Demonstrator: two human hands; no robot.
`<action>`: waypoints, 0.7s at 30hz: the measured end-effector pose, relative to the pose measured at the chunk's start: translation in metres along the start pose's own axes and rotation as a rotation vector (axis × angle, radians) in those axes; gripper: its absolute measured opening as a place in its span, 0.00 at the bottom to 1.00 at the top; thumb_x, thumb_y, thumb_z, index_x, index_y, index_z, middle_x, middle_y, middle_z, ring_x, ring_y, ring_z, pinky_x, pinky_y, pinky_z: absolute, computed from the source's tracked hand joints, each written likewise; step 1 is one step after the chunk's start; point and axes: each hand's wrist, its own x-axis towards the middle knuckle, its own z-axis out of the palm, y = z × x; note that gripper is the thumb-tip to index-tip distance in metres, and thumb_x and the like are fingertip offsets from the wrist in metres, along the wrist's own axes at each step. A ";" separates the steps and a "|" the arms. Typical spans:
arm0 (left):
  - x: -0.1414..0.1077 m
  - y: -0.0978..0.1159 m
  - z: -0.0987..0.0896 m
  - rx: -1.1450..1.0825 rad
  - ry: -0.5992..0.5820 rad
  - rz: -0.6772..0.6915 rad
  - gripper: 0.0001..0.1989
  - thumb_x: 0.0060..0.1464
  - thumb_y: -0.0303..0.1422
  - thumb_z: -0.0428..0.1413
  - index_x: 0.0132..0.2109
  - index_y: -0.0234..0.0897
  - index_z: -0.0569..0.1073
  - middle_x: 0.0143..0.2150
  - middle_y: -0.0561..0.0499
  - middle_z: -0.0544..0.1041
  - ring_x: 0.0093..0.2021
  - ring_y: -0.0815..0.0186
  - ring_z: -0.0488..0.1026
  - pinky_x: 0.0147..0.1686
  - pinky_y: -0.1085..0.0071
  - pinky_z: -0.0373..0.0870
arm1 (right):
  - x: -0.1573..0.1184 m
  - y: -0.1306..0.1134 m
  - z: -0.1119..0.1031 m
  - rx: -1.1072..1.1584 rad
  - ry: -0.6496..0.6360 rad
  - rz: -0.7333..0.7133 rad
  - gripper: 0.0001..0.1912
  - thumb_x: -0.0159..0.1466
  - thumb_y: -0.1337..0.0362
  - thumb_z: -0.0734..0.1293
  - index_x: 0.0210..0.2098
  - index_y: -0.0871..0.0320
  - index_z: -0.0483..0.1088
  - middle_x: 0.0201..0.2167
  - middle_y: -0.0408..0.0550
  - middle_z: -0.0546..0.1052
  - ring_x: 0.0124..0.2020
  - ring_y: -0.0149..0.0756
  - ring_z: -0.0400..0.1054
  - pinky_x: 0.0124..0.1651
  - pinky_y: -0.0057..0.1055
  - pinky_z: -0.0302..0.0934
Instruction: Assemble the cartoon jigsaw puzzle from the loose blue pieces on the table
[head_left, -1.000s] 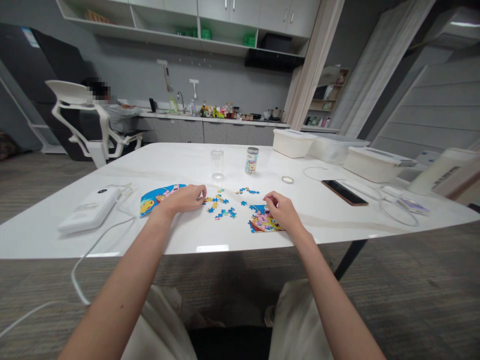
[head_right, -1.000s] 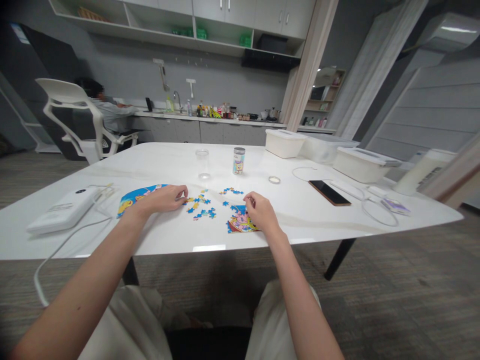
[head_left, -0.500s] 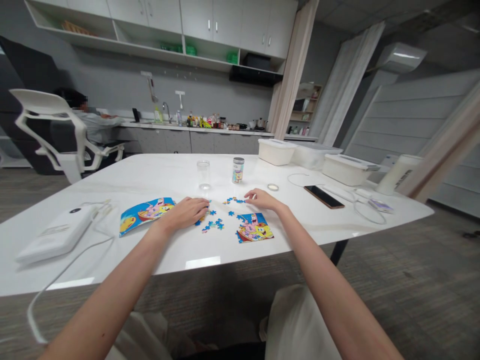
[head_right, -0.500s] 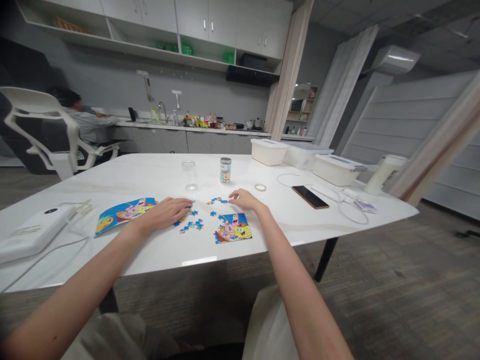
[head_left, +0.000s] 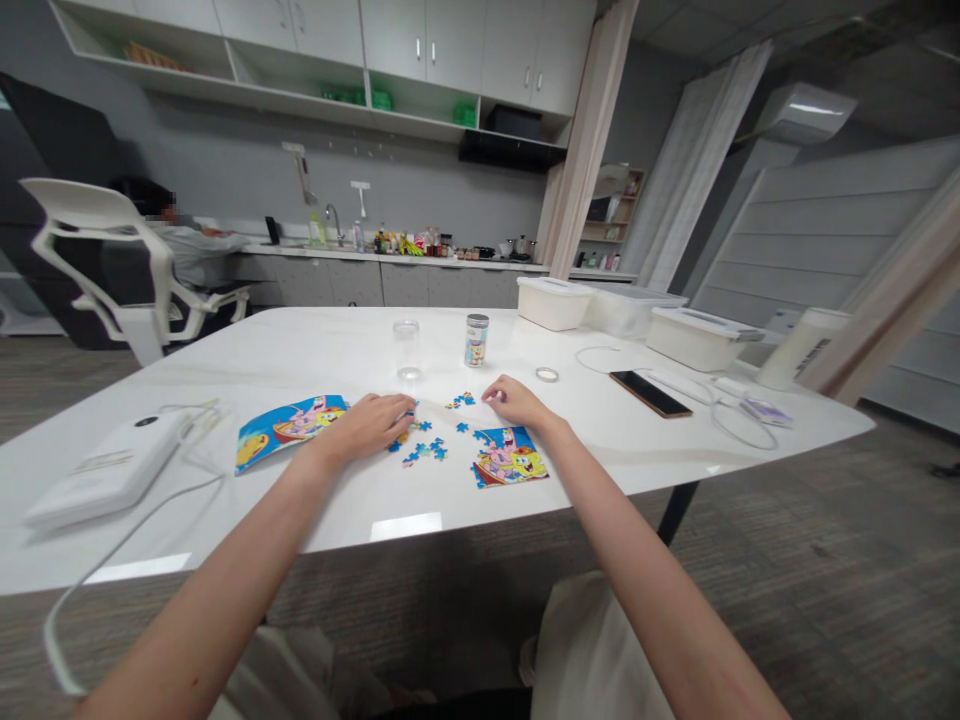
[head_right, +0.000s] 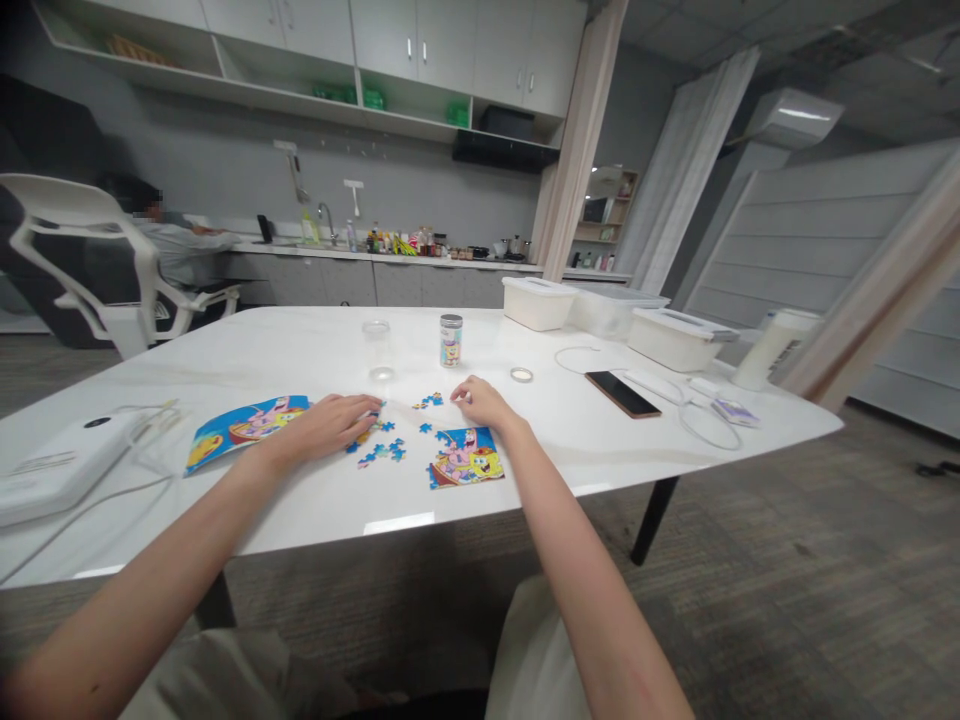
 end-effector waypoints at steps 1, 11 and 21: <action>-0.001 0.001 0.000 -0.004 0.004 0.002 0.20 0.65 0.40 0.38 0.50 0.39 0.71 0.52 0.46 0.75 0.53 0.62 0.70 0.51 0.66 0.61 | 0.000 -0.001 0.001 -0.003 -0.002 -0.038 0.15 0.57 0.76 0.63 0.38 0.57 0.78 0.42 0.49 0.74 0.42 0.35 0.69 0.51 0.34 0.62; -0.003 0.004 -0.004 0.011 -0.010 -0.022 0.19 0.65 0.40 0.38 0.48 0.40 0.70 0.48 0.47 0.76 0.49 0.63 0.71 0.50 0.67 0.60 | 0.000 -0.012 0.006 0.085 -0.073 -0.122 0.26 0.54 0.81 0.58 0.45 0.54 0.75 0.53 0.44 0.75 0.58 0.37 0.65 0.64 0.41 0.55; -0.003 0.005 -0.003 0.033 -0.005 -0.035 0.19 0.65 0.39 0.38 0.50 0.40 0.70 0.51 0.47 0.75 0.51 0.63 0.70 0.51 0.67 0.60 | 0.001 -0.010 0.005 0.015 -0.100 -0.055 0.21 0.59 0.77 0.59 0.47 0.58 0.74 0.53 0.49 0.75 0.55 0.38 0.68 0.61 0.38 0.58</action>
